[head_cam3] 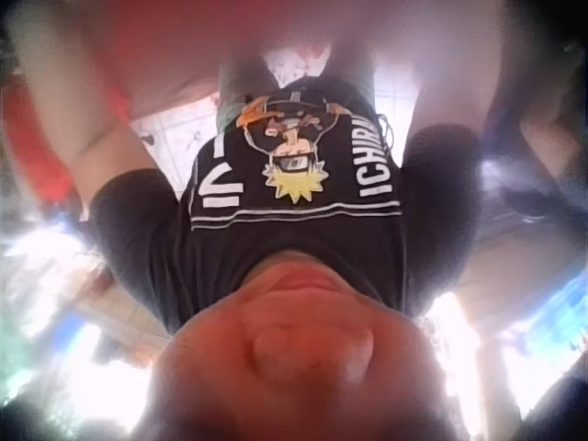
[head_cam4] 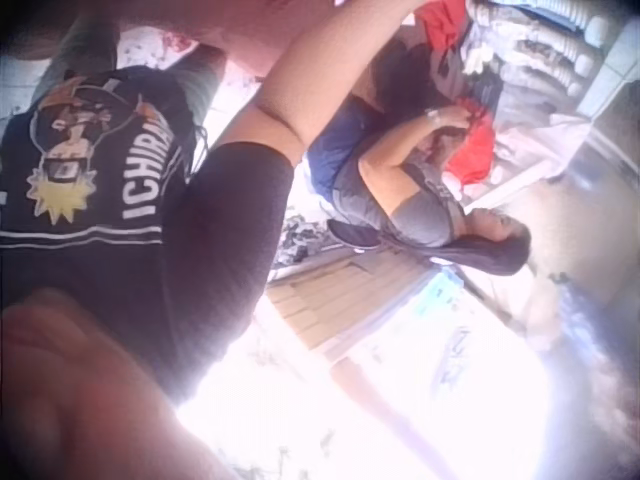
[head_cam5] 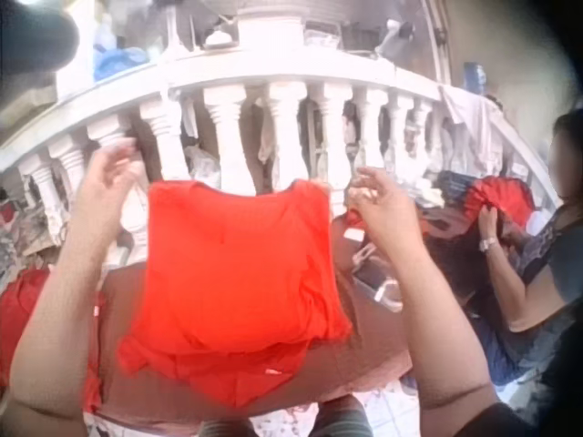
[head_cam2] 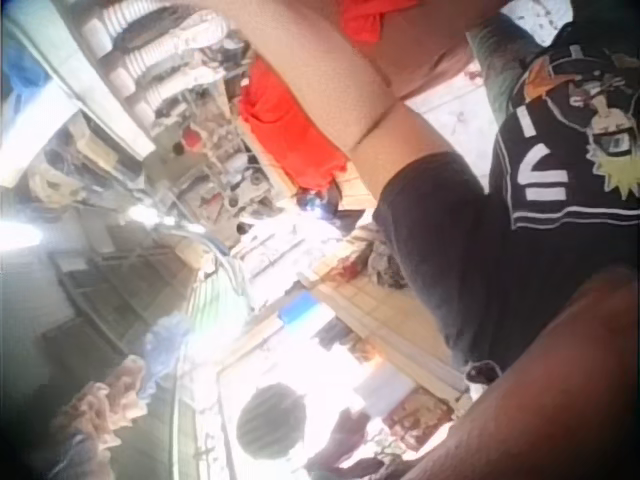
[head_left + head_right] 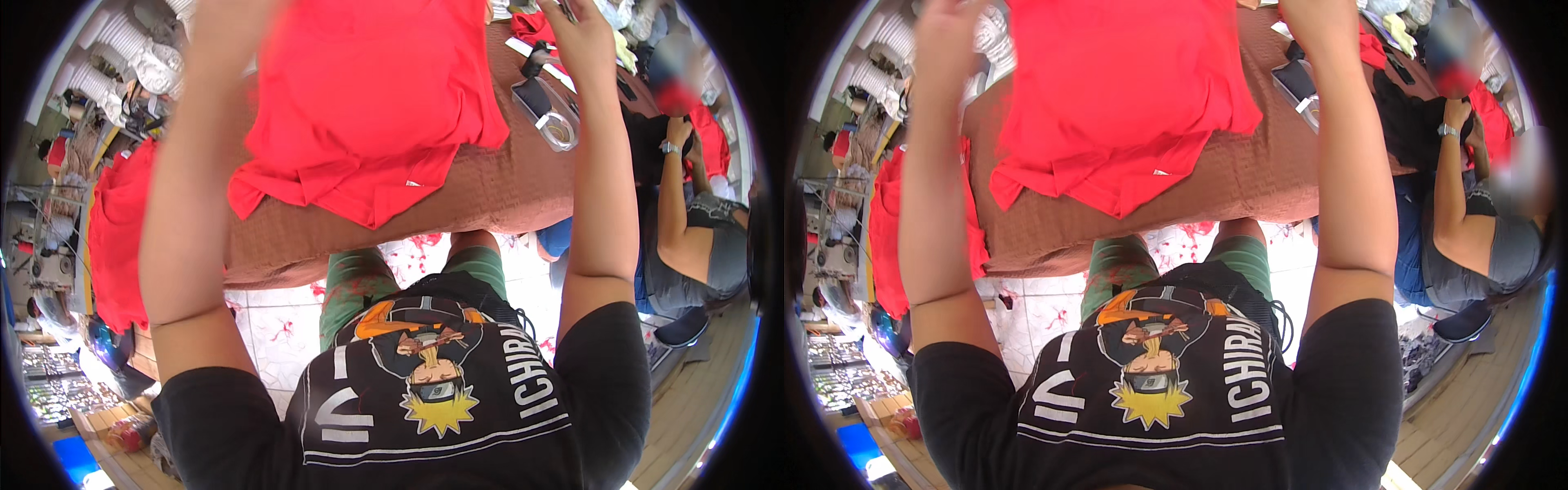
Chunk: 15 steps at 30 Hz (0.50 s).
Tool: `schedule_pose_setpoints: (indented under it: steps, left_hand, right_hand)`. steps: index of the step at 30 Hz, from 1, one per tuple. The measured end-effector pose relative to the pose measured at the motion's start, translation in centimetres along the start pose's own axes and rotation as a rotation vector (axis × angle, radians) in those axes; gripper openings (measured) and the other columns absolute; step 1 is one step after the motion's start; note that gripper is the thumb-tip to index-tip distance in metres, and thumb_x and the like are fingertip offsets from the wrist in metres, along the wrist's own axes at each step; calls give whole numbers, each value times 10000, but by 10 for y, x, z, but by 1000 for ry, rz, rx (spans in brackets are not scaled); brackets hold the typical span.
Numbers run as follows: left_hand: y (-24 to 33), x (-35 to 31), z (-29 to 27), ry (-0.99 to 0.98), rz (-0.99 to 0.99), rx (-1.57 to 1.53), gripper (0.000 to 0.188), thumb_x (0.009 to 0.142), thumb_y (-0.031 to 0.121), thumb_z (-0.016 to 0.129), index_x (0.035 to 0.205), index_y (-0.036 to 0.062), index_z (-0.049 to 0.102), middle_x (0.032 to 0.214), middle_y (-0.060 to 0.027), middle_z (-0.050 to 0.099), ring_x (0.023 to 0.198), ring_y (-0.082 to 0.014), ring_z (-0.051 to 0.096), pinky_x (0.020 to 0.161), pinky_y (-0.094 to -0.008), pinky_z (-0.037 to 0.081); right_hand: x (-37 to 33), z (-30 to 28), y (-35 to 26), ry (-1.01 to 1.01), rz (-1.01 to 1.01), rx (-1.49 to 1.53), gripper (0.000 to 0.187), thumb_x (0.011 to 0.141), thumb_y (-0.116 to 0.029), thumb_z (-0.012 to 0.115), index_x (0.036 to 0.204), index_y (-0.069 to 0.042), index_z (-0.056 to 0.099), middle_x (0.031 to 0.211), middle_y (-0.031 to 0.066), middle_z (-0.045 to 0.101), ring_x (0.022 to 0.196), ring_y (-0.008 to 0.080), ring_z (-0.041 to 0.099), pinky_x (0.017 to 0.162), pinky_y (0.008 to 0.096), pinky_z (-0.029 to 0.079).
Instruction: The person uses small shears to cut and remove labels or tags from red shirts on a table, handling each shirt one by one.
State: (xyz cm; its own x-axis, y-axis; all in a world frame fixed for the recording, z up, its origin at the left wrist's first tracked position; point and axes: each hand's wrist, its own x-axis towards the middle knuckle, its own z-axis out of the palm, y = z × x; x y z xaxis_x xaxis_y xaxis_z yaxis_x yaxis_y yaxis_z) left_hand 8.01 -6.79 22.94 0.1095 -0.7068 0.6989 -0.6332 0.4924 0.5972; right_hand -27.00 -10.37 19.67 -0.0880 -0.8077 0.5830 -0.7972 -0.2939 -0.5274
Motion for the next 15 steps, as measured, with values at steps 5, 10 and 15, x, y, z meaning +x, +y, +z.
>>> schedule_pose_setpoints:
  steps: [5, 10, 15]
  left_hand:
    - [159, -134, 55, -772, 597, -702, 245, 874, 191, 565, 1057, 31, 603, 1081, -61, 631, 967, -180, 596, 809, -318, 446]
    - [255, -205, 72, -1095, 971, -1113, 186, 844, 194, 561, 947, 53, 626, 1015, -47, 635, 886, -202, 613, 715, -331, 465]
    - [263, -217, 63, -1029, 1076, -1217, 182, 807, 208, 577, 895, 58, 630, 996, -50, 641, 910, -209, 612, 741, -346, 466]
  right_hand:
    - [-34, 9, 21, -103, -303, -1, 235, 865, -250, 634, 996, -60, 676, 862, 175, 668, 747, 342, 634, 683, 380, 488]
    - [-78, 15, 70, -578, -180, -126, 224, 824, -201, 669, 1002, -65, 678, 872, 163, 684, 826, 323, 668, 712, 386, 501]
    - [-100, 20, 119, -654, -239, -208, 205, 789, -150, 663, 981, -81, 678, 868, 153, 688, 814, 334, 664, 711, 419, 505]
